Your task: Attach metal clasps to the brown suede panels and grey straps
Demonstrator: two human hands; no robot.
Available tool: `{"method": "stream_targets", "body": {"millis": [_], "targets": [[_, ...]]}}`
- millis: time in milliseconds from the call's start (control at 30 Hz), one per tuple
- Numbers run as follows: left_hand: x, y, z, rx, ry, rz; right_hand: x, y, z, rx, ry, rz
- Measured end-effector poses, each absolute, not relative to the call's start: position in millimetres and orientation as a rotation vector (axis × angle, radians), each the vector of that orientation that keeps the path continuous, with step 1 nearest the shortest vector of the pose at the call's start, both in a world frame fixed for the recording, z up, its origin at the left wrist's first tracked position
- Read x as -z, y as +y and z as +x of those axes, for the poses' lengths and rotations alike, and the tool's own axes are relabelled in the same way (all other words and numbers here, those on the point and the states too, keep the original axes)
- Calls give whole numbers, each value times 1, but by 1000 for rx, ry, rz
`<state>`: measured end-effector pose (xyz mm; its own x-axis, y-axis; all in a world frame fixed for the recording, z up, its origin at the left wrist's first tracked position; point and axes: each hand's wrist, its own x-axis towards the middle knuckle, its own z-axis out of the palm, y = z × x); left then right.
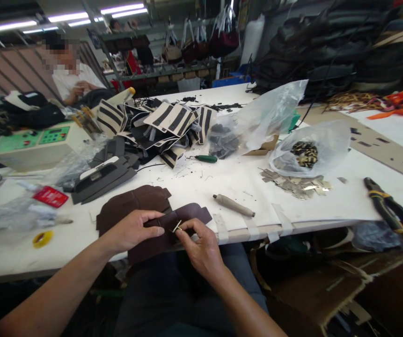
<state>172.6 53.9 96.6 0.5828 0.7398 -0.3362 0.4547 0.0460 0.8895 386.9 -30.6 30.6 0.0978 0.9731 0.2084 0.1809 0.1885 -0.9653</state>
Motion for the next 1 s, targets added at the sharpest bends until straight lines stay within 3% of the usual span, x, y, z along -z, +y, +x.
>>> {"method": "stream_targets", "body": {"millis": [733, 1000], "targets": [[-135, 8, 205, -258, 887, 1888, -55, -69, 407, -779, -1482, -1231], [-140, 3, 206, -195, 897, 1922, -63, -72, 407, -948, -1336, -1238]]}}
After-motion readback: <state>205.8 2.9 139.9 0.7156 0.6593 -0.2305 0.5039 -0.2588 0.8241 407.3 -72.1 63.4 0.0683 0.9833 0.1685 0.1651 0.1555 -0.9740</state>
